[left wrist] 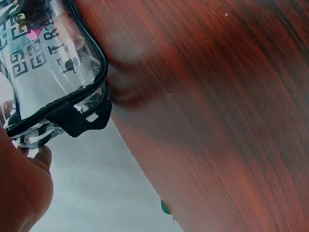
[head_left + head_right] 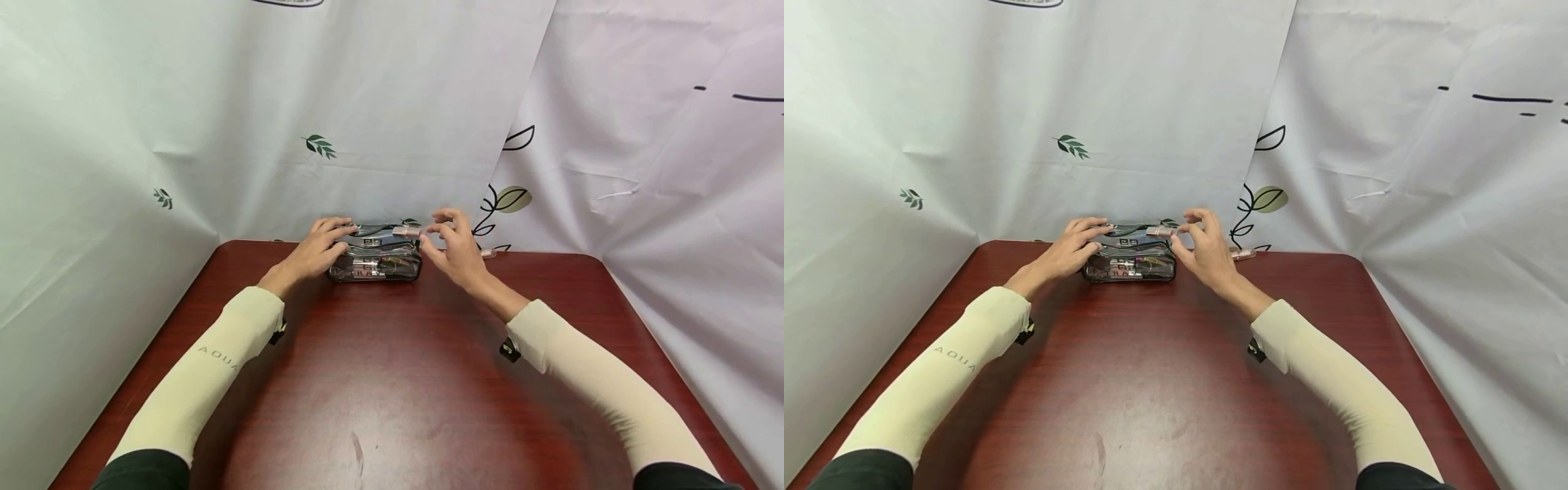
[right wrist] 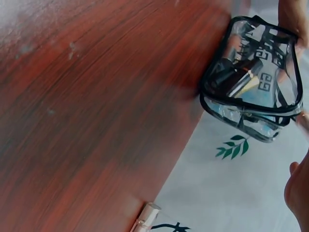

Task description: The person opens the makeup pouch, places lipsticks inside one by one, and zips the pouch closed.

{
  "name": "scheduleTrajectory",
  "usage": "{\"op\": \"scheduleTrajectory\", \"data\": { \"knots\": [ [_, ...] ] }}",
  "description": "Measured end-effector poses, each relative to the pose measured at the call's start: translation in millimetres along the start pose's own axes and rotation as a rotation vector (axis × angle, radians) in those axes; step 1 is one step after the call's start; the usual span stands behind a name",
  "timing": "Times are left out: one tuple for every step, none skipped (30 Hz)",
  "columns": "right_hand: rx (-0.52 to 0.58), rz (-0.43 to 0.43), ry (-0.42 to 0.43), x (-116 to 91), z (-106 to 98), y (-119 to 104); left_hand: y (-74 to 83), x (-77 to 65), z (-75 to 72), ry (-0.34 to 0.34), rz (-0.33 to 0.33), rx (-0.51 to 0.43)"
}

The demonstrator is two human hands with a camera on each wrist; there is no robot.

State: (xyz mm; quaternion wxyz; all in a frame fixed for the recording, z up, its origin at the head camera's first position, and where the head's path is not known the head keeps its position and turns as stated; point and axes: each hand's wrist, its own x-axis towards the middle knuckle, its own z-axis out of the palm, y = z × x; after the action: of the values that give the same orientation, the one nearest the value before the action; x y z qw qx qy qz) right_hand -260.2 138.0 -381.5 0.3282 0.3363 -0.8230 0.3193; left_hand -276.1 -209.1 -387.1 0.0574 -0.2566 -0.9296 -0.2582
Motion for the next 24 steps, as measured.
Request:
{"op": "scheduleTrajectory", "data": {
  "knots": [
    [-0.002, -0.005, -0.007, 0.1, 0.9, -0.9, 0.1, -0.2, -0.1, 0.0, -0.001, 0.0],
    [-0.002, -0.01, -0.012, 0.2, 2.1, -1.6, 0.2, -0.5, -0.2, -0.001, -0.002, -0.001],
    [-0.004, -0.015, -0.015, 0.3, 3.2, -2.1, 0.2, -0.7, -0.2, -0.001, -0.004, -0.002],
    [-0.007, -0.019, -0.016, 0.7, 4.3, -2.4, 0.1, -0.7, -0.1, -0.002, -0.004, -0.003],
    [-0.009, -0.024, -0.02, 1.3, 5.2, -2.8, 0.1, -0.7, -0.1, -0.001, -0.004, -0.004],
    [-0.01, -0.029, -0.021, 2.0, 6.5, -3.3, 0.1, -0.7, 0.0, -0.002, -0.004, -0.005],
    [-0.014, -0.034, -0.022, 2.9, 7.3, -4.5, -0.1, -0.6, 0.0, -0.002, -0.005, -0.007],
    [-0.017, -0.036, -0.025, 3.5, 8.0, -5.5, -0.3, -0.5, 0.1, -0.002, -0.004, -0.007],
    [-0.021, -0.037, -0.029, 4.2, 8.8, -6.5, -0.6, -0.4, 0.3, -0.002, -0.004, -0.007],
    [-0.024, -0.038, -0.034, 4.7, 9.6, -7.6, -0.8, -0.3, 0.4, -0.002, -0.003, -0.006],
    [-0.024, -0.039, -0.039, 5.1, 10.7, -8.6, -1.0, -0.3, 0.5, -0.002, -0.003, -0.005],
    [-0.026, -0.04, -0.043, 5.5, 11.7, -9.7, -1.5, -0.2, 0.8, -0.004, -0.002, -0.004],
    [-0.024, -0.04, -0.049, 5.8, 12.4, -10.8, -1.9, -0.1, 0.9, -0.005, -0.001, -0.002],
    [-0.025, -0.044, -0.053, 6.0, 13.8, -11.0, -2.2, 0.0, 1.1, -0.006, 0.0, -0.001],
    [-0.029, -0.049, -0.052, 6.3, 15.3, -11.3, -2.4, 0.1, 1.3, -0.007, 0.001, 0.0],
    [-0.028, -0.054, -0.053, 6.8, 16.5, -11.8, -2.6, 0.1, 1.3, -0.008, 0.002, 0.0],
    [-0.028, -0.059, -0.054, 7.4, 17.8, -12.3, -2.6, 0.1, 1.2, -0.009, 0.003, 0.0],
    [-0.03, -0.062, -0.055, 8.0, 19.1, -12.7, -2.7, 0.0, 1.2, -0.009, 0.003, 0.0],
    [-0.03, -0.061, -0.059, 8.6, 20.5, -13.0, -2.6, -0.2, 1.0, -0.009, 0.003, -0.001],
    [-0.03, -0.062, -0.06, 9.0, 21.7, -13.3, -2.6, -0.4, 0.9, -0.01, 0.002, -0.002],
    [-0.028, -0.058, -0.068, 9.4, 22.9, -13.8, -2.5, -0.6, 0.7, -0.009, 0.002, -0.002],
    [-0.021, -0.052, -0.078, 10.0, 24.0, -14.6, -2.5, -0.9, 0.5, -0.009, 0.001, -0.003],
    [-0.018, -0.046, -0.085, 10.2, 25.1, -15.1, -2.4, -1.3, 0.3, -0.009, 0.0, -0.002],
    [-0.016, -0.038, -0.095, 10.4, 26.2, -15.6, -2.4, -1.6, 0.2, -0.008, 0.0, -0.002]
  ]
}}
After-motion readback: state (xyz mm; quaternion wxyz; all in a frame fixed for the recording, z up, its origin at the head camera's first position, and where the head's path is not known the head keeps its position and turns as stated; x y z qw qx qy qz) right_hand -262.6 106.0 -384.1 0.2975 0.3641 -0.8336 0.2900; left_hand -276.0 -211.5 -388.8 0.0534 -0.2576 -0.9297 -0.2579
